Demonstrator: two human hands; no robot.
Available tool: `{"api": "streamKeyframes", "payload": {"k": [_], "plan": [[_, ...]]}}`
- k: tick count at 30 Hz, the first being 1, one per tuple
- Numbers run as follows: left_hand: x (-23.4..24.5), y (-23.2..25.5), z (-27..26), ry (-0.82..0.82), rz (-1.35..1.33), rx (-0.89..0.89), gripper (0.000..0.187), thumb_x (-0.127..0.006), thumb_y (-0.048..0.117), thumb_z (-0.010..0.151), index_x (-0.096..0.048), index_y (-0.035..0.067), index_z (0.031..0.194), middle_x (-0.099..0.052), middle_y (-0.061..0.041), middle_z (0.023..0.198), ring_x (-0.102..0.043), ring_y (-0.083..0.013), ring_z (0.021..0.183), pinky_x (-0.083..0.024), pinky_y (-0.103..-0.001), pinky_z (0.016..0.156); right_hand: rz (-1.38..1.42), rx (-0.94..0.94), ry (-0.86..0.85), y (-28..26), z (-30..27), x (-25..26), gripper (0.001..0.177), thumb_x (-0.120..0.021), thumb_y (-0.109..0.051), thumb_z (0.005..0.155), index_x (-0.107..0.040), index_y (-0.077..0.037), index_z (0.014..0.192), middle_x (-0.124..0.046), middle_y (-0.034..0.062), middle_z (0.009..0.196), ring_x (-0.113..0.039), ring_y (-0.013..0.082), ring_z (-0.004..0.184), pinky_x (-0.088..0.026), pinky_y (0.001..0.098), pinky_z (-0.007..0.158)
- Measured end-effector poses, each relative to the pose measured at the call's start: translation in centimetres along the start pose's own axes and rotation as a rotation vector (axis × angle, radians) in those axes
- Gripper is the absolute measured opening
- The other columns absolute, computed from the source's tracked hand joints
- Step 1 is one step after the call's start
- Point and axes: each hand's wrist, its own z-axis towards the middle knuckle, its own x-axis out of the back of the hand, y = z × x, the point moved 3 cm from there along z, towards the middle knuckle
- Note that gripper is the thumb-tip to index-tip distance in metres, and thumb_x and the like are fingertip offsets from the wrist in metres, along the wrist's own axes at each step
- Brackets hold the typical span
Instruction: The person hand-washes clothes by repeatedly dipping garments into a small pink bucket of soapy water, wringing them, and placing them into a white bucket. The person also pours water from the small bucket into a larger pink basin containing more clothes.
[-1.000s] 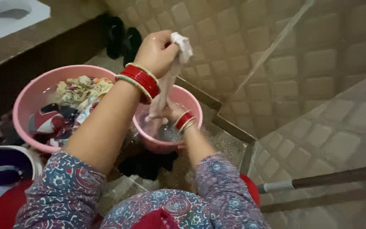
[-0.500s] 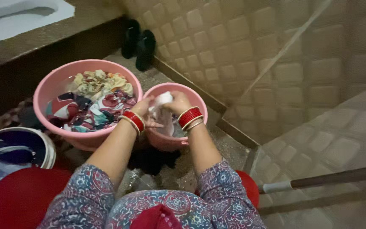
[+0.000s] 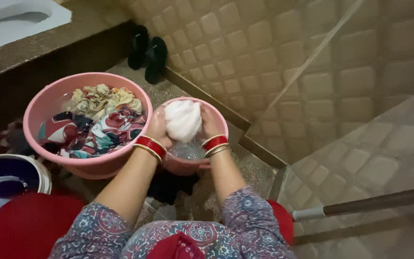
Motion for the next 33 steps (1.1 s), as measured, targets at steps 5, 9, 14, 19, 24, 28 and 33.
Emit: {"api": "streamKeyframes", "payload": {"k": [5,9,14,19,24,28,33], "plan": [[2.0,-4.2,0.0,0.115,0.202,0.249,0.058,-0.054,0.058,0.097,-0.065,0.01,0.128,-0.073,-0.01,0.121,-0.071,-0.0265,0.105,-0.056,-0.05,0.096,0.549,-0.157,-0.169,7.2,1.4,2.2,0.061,-0.062,-0.05,0.089,-0.064,-0.002,0.125,-0.073,0.0194,0.12,-0.07,0.0304,0.109,-0.057,0.0412,0.096],[5.9,-4.8,0.4,0.09,0.44,0.388,0.054,-0.07,0.047,0.086,-0.066,0.012,0.127,-0.073,-0.008,0.119,-0.072,-0.0231,0.104,-0.057,-0.048,0.093,0.217,-0.101,0.015,8.1,3.6,5.1,0.026,-0.073,-0.022,0.103,-0.066,-0.003,0.119,-0.071,0.0108,0.107,-0.069,0.0227,0.096,-0.059,0.039,0.086],[5.0,-5.1,0.9,-0.085,1.371,0.064,0.08,-0.08,0.023,0.078,-0.041,-0.011,0.139,-0.073,-0.021,0.113,-0.071,-0.033,0.1,-0.055,-0.044,0.094,0.071,-0.411,0.014,11.6,6.7,8.7,0.013,-0.068,-0.019,0.091,-0.07,-0.005,0.091,-0.072,0.0097,0.085,-0.068,0.0228,0.072,-0.057,0.0363,0.066],[3.4,-6.9,-0.3,0.241,1.948,-0.065,0.116,-0.072,0.022,0.082,0.01,-0.011,0.158,-0.064,-0.034,0.112,-0.068,-0.0455,0.098,-0.055,-0.049,0.087,-0.297,-0.225,-0.052,17.0,9.9,12.7,0.012,-0.067,-0.012,0.089,-0.067,-0.001,0.086,-0.071,0.0109,0.078,-0.068,0.0241,0.067,-0.055,0.0382,0.059],[6.0,-6.4,1.3,0.254,2.117,-0.022,0.078,-0.072,0.022,0.082,-0.033,-0.008,0.143,-0.071,-0.031,0.108,-0.07,-0.0431,0.1,-0.056,-0.05,0.09,-0.762,0.011,0.325,17.6,8.7,11.6,0.021,-0.075,-0.018,0.09,-0.07,0.002,0.097,-0.074,0.0121,0.085,-0.069,0.0223,0.075,-0.057,0.0385,0.068],[7.8,-3.3,3.0,0.394,1.738,-0.067,0.073,-0.089,0.036,0.072,-0.055,-0.005,0.122,-0.069,-0.025,0.11,-0.07,-0.0355,0.099,-0.056,-0.043,0.088,-0.189,-0.108,0.113,11.4,7.4,6.5,0.05,-0.074,-0.04,0.093,-0.062,-0.002,0.125,-0.071,0.0123,0.11,-0.068,0.0233,0.098,-0.057,0.0403,0.086],[5.6,-1.7,0.5,-0.004,0.414,0.287,0.049,-0.068,0.029,0.081,-0.062,0.006,0.124,-0.074,-0.011,0.099,-0.074,-0.0253,0.074,-0.06,-0.037,0.063,0.201,-0.04,-0.254,3.9,3.8,-0.4,0.069,-0.076,-0.041,0.087,-0.05,-0.013,0.144,-0.063,0.0081,0.141,-0.063,0.0288,0.126,-0.052,0.0448,0.106]]}}
